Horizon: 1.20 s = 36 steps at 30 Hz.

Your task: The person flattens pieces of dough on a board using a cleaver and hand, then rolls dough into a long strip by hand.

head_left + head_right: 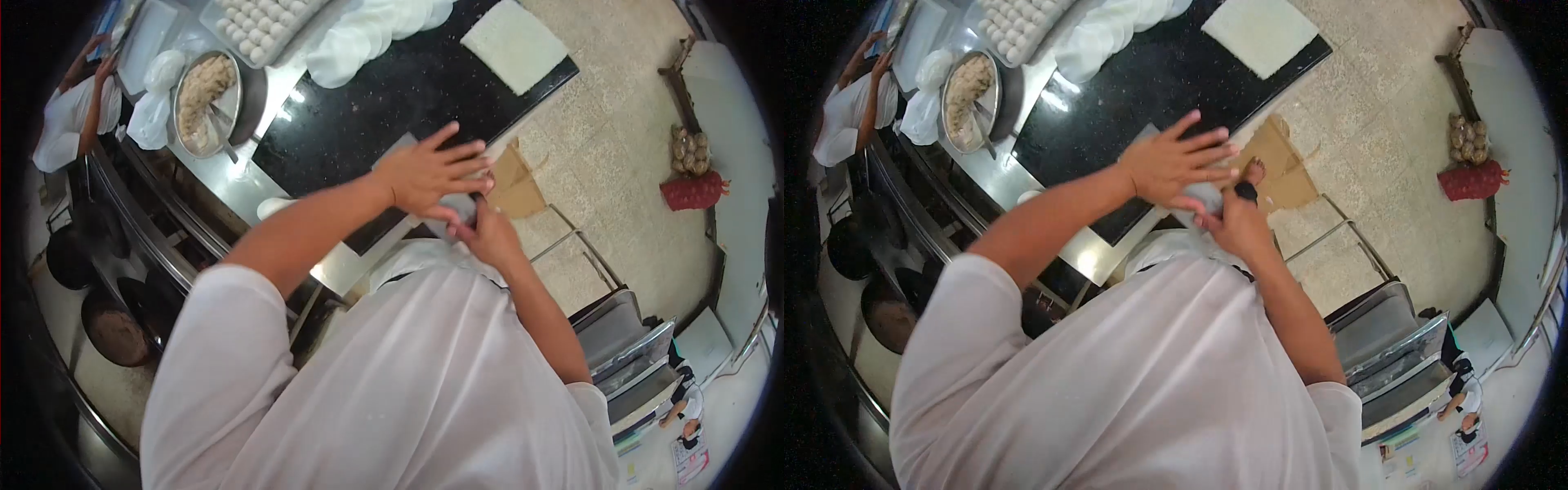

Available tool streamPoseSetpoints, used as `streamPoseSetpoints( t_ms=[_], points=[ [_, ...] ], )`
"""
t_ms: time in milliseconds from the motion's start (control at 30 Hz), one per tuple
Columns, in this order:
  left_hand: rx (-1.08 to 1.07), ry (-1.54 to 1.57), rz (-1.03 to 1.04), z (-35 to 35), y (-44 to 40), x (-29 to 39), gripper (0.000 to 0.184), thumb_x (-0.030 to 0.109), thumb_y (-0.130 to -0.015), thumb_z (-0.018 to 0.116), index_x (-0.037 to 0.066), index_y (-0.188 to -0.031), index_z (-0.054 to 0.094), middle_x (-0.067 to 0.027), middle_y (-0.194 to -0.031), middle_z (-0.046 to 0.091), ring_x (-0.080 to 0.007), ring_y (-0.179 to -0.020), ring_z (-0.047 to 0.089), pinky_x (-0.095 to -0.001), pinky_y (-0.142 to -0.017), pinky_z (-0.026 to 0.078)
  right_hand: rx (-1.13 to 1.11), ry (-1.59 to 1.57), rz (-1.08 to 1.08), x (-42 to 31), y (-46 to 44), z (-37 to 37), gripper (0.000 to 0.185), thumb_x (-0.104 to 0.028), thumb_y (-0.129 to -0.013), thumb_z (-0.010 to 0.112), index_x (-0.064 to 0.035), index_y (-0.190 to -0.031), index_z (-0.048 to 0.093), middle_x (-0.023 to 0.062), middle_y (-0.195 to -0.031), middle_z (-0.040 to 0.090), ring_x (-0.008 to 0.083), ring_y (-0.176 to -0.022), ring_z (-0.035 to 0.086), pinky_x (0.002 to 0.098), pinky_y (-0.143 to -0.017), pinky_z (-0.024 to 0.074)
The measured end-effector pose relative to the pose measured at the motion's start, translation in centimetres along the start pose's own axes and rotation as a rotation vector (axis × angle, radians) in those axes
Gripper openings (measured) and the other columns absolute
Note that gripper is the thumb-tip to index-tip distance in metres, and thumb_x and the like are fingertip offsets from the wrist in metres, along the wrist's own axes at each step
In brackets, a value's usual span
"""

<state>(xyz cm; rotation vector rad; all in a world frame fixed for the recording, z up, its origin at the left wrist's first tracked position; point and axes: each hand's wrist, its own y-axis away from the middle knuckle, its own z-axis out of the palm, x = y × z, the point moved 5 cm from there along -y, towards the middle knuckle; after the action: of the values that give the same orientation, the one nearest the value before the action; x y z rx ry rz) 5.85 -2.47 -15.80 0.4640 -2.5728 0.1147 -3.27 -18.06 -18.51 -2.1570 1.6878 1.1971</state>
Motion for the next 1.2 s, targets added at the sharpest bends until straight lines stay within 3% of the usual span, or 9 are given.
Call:
streamPoseSetpoints(
  t_ms=[67,100,333,433,700,867,967,1033,1200],
  points=[
    [-0.089,-0.248,-0.038,-2.6,-1.6,-2.0,0.076,0.071,-0.092,0.052,0.029,-0.156,0.044,-0.0045,-0.166,0.035,-0.0282,-0.157,0.022,-0.0625,-0.125,0.008,-0.091,0.008,0.232,-0.3,-2.7,-2.8,0.059,-0.039,-0.088,0.077,0.0059,-0.122,0.059,0.0273,-0.093,0.071,0.0411,-0.09,0.072,0.0469,-0.078,0.0554],
    [-0.067,-0.275,-0.069,-3.5,-2.2,-3.1,0.074,0.068,-0.093,0.052,0.03,-0.157,0.043,-0.0047,-0.167,0.034,-0.0289,-0.157,0.022,-0.0613,-0.126,0.008,-0.26,-0.104,0.334,-1.8,-4.6,-5.8,0.055,-0.044,-0.085,0.078,0.0049,-0.107,0.068,0.0299,-0.108,0.07,0.0477,-0.109,0.066,0.0531,-0.094,0.0514],
    [0.126,-0.245,-0.07,-3.4,-2.6,-5.1,0.071,0.065,-0.094,0.051,0.031,-0.156,0.044,-0.0058,-0.167,0.032,-0.0322,-0.157,0.021,-0.0639,-0.124,0.006,-0.142,-0.079,0.201,-2.5,-4.9,-6.9,0.059,-0.041,-0.083,0.08,0.0042,-0.118,0.065,0.0296,-0.106,0.071,0.048,-0.106,0.067,0.0511,-0.09,0.0536],
    [-0.021,-0.17,-0.03,-0.8,-1.1,0.2,0.074,0.07,-0.092,0.05,0.031,-0.154,0.046,-0.0037,-0.167,0.034,-0.0306,-0.157,0.022,-0.0635,-0.124,0.007,-0.054,-0.149,0.093,-0.5,-0.5,-2.6,0.062,-0.037,-0.082,0.082,0.0055,-0.122,0.062,0.0311,-0.107,0.07,0.0481,-0.107,0.067,0.05,-0.089,0.0543],
    [0.099,-0.381,-0.093,-6.7,-5.0,-7.5,0.072,0.065,-0.093,0.053,0.03,-0.155,0.045,-0.0043,-0.165,0.037,-0.0303,-0.155,0.026,-0.0611,-0.125,0.009,-0.213,0.032,0.346,-2.5,-8.8,-9.9,0.06,-0.039,-0.078,0.084,0.0036,-0.115,0.063,0.0297,-0.103,0.071,0.0466,-0.1,0.069,0.0502,-0.086,0.0558],
    [0.054,-0.281,-0.105,-2.5,-2.3,-2.9,0.069,0.067,-0.094,0.052,0.031,-0.152,0.048,-0.0043,-0.162,0.042,-0.029,-0.154,0.028,-0.0634,-0.124,0.013,-0.134,-0.053,0.239,-0.6,-2.1,-3.9,0.066,-0.041,-0.079,0.083,0.0076,-0.118,0.06,0.0302,-0.103,0.07,0.0463,-0.097,0.07,0.0509,-0.085,0.0555],
    [0.05,-0.166,0.015,-0.3,-3.6,-0.7,0.076,0.069,-0.089,0.056,0.032,-0.155,0.045,-0.002,-0.164,0.039,-0.0316,-0.154,0.029,-0.0634,-0.124,0.012,0.29,0.146,-0.133,-1.1,-0.6,-5.1,0.07,-0.042,-0.079,0.083,0.0087,-0.12,0.057,0.0298,-0.102,0.071,0.0458,-0.097,0.07,0.0516,-0.085,0.0549],
    [0.076,-0.197,-0.029,-2.0,-5.0,-0.8,0.074,0.066,-0.09,0.058,0.032,-0.155,0.045,-0.0022,-0.163,0.04,-0.03,-0.154,0.03,-0.0623,-0.124,0.014,-0.193,-0.081,0.389,-0.2,-0.9,-6.3,0.069,-0.043,-0.079,0.083,0.0078,-0.119,0.058,0.0293,-0.102,0.071,0.0455,-0.099,0.07,0.0519,-0.087,0.0544],
    [0.185,-0.343,-0.112,-6.0,-6.4,-6.9,0.07,0.06,-0.093,0.058,0.028,-0.155,0.046,-0.0058,-0.162,0.04,-0.0316,-0.153,0.031,-0.0584,-0.124,0.015,-0.207,0.042,0.286,-1.4,-8.4,-11.5,0.071,-0.043,-0.078,0.084,0.0085,-0.118,0.057,0.0294,-0.104,0.071,0.045,-0.102,0.069,0.0518,-0.088,0.0543]
  ],
)
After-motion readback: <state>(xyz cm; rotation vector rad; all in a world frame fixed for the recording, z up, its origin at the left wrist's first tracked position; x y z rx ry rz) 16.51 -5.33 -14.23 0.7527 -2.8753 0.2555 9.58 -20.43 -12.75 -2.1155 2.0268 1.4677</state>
